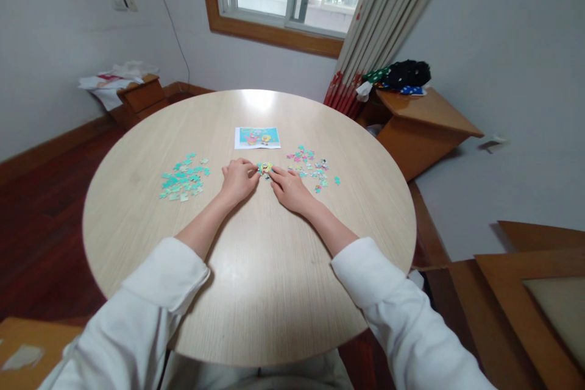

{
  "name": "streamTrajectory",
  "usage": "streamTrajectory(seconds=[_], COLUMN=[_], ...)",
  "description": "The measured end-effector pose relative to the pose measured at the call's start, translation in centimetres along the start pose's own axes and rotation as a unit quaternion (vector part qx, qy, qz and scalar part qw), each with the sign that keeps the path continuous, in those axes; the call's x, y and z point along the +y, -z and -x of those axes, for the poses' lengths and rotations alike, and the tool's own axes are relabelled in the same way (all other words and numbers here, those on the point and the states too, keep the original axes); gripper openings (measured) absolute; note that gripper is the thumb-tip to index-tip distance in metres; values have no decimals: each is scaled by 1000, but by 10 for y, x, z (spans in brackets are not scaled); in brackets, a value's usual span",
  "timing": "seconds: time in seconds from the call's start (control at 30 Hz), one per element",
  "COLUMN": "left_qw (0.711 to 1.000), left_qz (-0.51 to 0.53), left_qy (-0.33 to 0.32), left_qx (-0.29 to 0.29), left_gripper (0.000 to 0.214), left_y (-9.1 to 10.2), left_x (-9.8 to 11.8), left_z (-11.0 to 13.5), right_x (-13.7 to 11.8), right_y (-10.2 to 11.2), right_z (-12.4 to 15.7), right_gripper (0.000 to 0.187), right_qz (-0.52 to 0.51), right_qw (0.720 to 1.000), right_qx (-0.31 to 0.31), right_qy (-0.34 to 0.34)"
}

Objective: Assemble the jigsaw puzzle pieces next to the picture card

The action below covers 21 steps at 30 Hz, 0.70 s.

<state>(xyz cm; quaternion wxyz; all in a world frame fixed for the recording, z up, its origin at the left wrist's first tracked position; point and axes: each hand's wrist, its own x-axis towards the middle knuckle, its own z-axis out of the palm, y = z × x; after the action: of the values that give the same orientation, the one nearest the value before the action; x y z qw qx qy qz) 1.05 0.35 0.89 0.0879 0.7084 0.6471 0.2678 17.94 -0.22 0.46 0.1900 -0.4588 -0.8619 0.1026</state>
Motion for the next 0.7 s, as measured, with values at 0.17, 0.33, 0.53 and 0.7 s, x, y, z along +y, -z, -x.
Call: streamTrajectory(seconds=[0.17,0.33,0.53,0.7], left_qw=[1000,1000,1000,1000], left_qz=[4,6,5,-1], left_qy=[-5,-8,-9,-2], left_qx=[1,9,17,11], left_gripper=[23,23,22,22], left_y=[-1,-3,-5,-5], left_x=[-1,-2,-3,-3], left_z=[0,-1,-1,-1], right_x=[0,1,0,1], right_y=[0,-1,-1,-2], right_z=[0,0,0,0], right_gripper=[39,40,40,41], right_qz=[2,-5,-1,0], right_qw=[1000,1000,1000,1000], right_qx=[1,5,-2,-1], right_qy=[-3,4,0,1])
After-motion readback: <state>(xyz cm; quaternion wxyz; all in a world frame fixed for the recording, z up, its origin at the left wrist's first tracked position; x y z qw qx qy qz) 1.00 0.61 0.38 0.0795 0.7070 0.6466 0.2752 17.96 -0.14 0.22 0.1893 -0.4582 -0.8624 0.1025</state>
